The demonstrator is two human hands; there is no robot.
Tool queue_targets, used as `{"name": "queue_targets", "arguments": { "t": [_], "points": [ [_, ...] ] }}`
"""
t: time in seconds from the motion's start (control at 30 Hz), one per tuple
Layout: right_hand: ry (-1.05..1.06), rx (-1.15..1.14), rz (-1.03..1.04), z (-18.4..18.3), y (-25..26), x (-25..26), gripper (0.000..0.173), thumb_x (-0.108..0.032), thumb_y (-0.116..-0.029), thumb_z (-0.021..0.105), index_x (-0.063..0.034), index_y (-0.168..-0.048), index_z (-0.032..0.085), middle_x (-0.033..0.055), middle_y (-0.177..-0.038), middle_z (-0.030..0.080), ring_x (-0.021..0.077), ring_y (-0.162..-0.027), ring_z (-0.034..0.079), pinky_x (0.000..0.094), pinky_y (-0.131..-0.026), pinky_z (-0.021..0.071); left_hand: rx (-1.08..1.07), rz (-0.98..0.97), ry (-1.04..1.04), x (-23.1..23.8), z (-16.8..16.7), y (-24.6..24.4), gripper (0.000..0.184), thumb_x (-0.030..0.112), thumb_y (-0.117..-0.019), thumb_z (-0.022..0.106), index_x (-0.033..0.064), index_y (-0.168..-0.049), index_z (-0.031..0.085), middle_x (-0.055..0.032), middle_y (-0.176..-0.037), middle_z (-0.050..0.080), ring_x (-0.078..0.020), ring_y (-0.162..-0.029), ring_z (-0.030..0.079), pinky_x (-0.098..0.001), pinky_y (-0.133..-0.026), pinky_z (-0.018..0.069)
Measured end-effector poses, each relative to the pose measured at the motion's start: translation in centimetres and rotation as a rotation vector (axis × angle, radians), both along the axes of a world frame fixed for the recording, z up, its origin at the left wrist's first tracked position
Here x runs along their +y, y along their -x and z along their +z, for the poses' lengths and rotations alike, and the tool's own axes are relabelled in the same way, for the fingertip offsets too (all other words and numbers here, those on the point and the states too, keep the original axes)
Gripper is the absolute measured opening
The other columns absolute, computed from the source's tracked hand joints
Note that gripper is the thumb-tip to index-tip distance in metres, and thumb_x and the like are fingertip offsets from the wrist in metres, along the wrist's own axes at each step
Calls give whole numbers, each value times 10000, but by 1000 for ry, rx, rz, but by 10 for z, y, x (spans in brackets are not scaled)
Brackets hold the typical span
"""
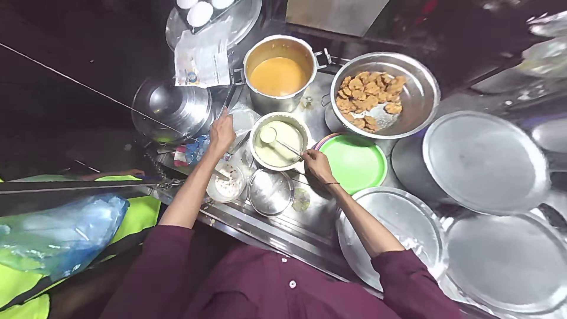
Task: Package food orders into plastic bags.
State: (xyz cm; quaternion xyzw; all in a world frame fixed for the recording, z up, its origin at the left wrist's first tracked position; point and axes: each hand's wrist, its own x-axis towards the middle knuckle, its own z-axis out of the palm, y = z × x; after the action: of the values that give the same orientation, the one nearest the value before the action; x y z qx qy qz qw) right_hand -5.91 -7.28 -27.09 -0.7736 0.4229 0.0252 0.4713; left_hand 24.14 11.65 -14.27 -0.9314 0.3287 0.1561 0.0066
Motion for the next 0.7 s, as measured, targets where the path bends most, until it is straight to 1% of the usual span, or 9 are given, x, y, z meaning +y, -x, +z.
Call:
{"name": "queue_targets", "arguments": {
  "t": [0.2,0.27,0.33,0.4,0.5,0.53,0.6,0.63,0.7],
  "points": [
    [-129,-130,-33,50,16,-18,310,-376,-1022,619,-88,-1001,732,41,-768,665,137,-653,605,375,-649,533,14,-37,11,-16,-7,0,562,28,-761,753,46,-1316,663,-131,-1598,437,-469,-1081,663,-678,-846,539],
    [-136,-145,-48,78,18,-22,284,-365,-1020,626,-106,-978,733,10,-702,630,108,-568,534,326,-556,461,26,-55,12,-21,-9,4,594,42,-754,767,65,-1337,661,-115,-1598,445,-468,-1087,663,-684,-845,537],
    [-121,-151,-58,106,20,-24,272,-360,-1017,635,-112,-968,735,5,-683,622,101,-544,517,314,-536,448,47,-80,14,-25,-12,11,612,41,-752,767,71,-1352,653,-104,-1598,446,-456,-1098,662,-676,-848,540],
    [-58,-138,-37,127,19,-23,284,-385,-1019,633,-123,-986,737,17,-714,647,126,-584,563,350,-585,492,71,-107,36,-29,-16,19,640,43,-748,763,80,-1375,642,-89,-1606,441,-436,-1105,667,-659,-844,548],
    [264,-65,103,144,13,-10,347,-437,-1054,542,-144,-1063,728,70,-788,687,232,-702,656,492,-685,540,134,-137,114,-37,-16,32,711,45,-739,771,123,-1426,607,-38,-1618,431,-394,-1135,667,-636,-860,554],
    [455,-54,161,145,11,0,357,-417,-1073,499,-138,-1079,721,94,-793,700,282,-721,685,532,-670,544,166,-139,158,-40,-15,36,754,41,-729,772,140,-1453,589,-20,-1623,427,-377,-1151,667,-626,-882,548],
    [901,-101,258,135,9,19,295,-288,-1082,463,-93,-1032,678,118,-748,663,326,-644,684,494,-516,521,252,-111,244,-44,-10,42,828,60,-731,781,183,-1511,535,-19,-1589,477,-354,-1177,664,-618,-935,532],
    [1018,-125,278,128,9,23,252,-221,-1064,486,-65,-1054,682,141,-772,661,340,-647,682,478,-498,512,309,-81,279,-44,-6,44,846,74,-744,794,190,-1532,509,-66,-1529,543,-368,-1166,667,-631,-944,525],
    [987,-200,210,119,11,22,258,-240,-1068,506,-71,-1055,700,122,-777,683,310,-663,694,472,-531,530,398,-17,303,-44,1,46,873,107,-755,813,205,-1553,473,-194,-1286,676,-401,-1051,690,-641,-889,538]
  ]
}}
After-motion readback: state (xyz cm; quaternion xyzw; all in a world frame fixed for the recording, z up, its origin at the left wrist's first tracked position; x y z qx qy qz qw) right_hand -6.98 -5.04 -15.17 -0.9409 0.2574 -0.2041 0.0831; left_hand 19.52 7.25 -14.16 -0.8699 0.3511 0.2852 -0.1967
